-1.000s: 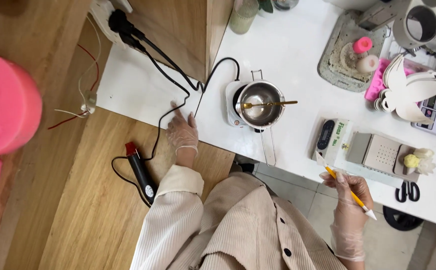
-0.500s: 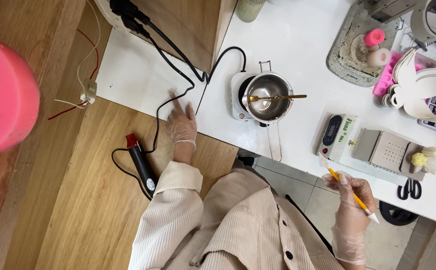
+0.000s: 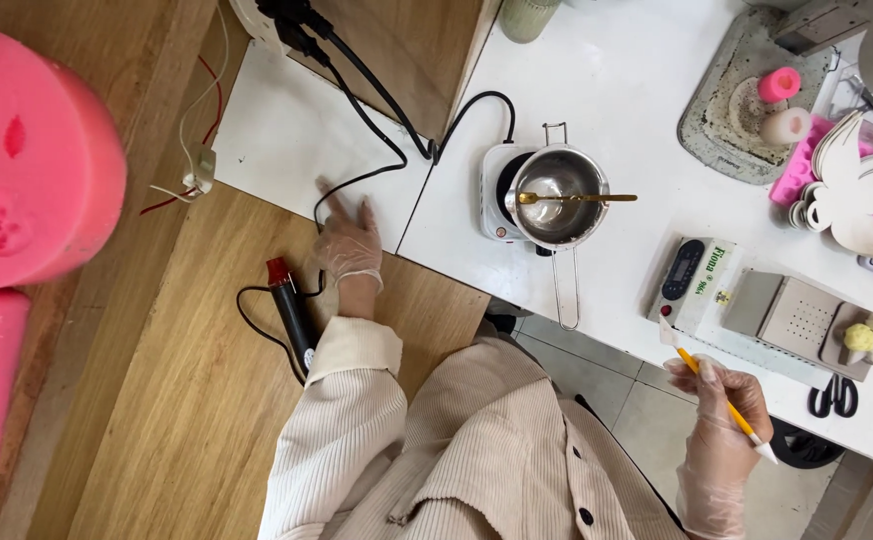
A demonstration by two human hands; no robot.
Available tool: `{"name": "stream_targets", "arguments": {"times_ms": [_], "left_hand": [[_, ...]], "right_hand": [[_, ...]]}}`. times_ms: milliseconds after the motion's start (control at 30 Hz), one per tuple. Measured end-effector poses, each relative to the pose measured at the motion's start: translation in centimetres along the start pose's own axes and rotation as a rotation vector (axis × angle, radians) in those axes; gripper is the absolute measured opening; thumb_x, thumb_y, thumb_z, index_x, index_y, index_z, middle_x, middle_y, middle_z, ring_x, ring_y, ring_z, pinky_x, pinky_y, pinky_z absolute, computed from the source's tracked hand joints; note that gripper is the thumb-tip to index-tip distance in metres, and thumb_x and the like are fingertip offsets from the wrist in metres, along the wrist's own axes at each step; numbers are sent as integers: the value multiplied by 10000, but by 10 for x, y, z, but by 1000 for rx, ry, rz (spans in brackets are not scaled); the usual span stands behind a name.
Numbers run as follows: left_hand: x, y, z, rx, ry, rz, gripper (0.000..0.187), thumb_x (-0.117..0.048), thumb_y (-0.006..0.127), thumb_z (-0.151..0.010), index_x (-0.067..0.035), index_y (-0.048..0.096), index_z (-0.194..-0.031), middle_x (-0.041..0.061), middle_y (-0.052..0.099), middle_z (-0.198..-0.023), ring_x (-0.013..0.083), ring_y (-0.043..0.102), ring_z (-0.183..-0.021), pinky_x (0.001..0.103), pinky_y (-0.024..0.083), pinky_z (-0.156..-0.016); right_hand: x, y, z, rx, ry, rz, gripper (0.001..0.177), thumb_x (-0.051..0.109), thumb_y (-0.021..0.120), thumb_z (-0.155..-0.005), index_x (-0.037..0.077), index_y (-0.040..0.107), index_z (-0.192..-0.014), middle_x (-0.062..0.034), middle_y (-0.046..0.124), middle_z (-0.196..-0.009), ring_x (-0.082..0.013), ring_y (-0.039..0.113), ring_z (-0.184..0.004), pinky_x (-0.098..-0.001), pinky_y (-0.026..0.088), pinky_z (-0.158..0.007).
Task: Melting wax and preparing candle decorations at a workbench using a heat gun and various tools.
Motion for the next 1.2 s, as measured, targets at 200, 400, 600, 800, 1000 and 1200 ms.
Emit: {"name": "stream_targets", "arguments": {"times_ms": [200, 400, 600, 800, 1000, 1200], "left_hand": [[4, 11, -7, -75, 79, -58, 789, -638, 270, -1078, -185, -19, -1656, 128, 712, -886, 302, 718, -731, 452, 563, -655], [4, 19, -6, -133, 84, -106, 834, -678, 259, -1051, -164, -29, -1640, 122, 714, -866, 299, 718, -714, 431, 567, -628], [-3, 4, -10, 38, 57, -83, 809, -700, 239, -1044, -256, -70, -1646, 131, 711, -906, 287, 714, -696, 422, 561, -583], [-2, 5, 0, -68, 81, -135, 827, -702, 239, -1045, -221, -72, -1641, 116, 709, -887, 271, 687, -626, 402, 530, -532], [0, -37, -2, -21, 7, 217, 745, -540, 324, -1099, -214, -50, -1655, 115, 691, -902, 211, 629, -580, 356, 518, -476], [24, -25, -41, -153, 185, 50, 666, -294, 421, -1091, -316, 63, -1652, 119, 676, -1117, 194, 667, -606, 346, 555, -508]], "right_hand": [[10, 16, 0, 35, 16, 44, 104, 95, 632, -1108, 22, 583, -1051, -177, 727, -1027, -223, 726, -946, -360, 605, -894], [19, 23, -1, 46, 44, 74, 105, 98, 623, -1113, 34, 582, -1040, -186, 734, -1027, -219, 730, -964, -360, 599, -908], [9, 22, -9, 57, 7, 50, 101, 88, 623, -1106, 42, 584, -1026, -177, 730, -1003, -227, 739, -954, -376, 610, -878], [9, 27, -14, 61, 28, 67, 98, 84, 625, -1103, 46, 585, -1022, -177, 728, -997, -228, 737, -952, -375, 607, -881], [23, 30, -16, 82, 35, 60, 113, 106, 620, -1116, 46, 585, -1027, -173, 733, -1017, -220, 726, -960, -378, 595, -931], [25, 31, -27, 75, 54, 26, 83, 99, 629, -1095, 64, 585, -1035, -170, 730, -1024, -220, 734, -960, -382, 599, -933]]}}
Point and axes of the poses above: each hand's wrist, its own z-axis away from the middle knuckle, its own y-axis out of the palm, x = y × z, the point moved 4 cm from there along -z, towards the middle knuckle
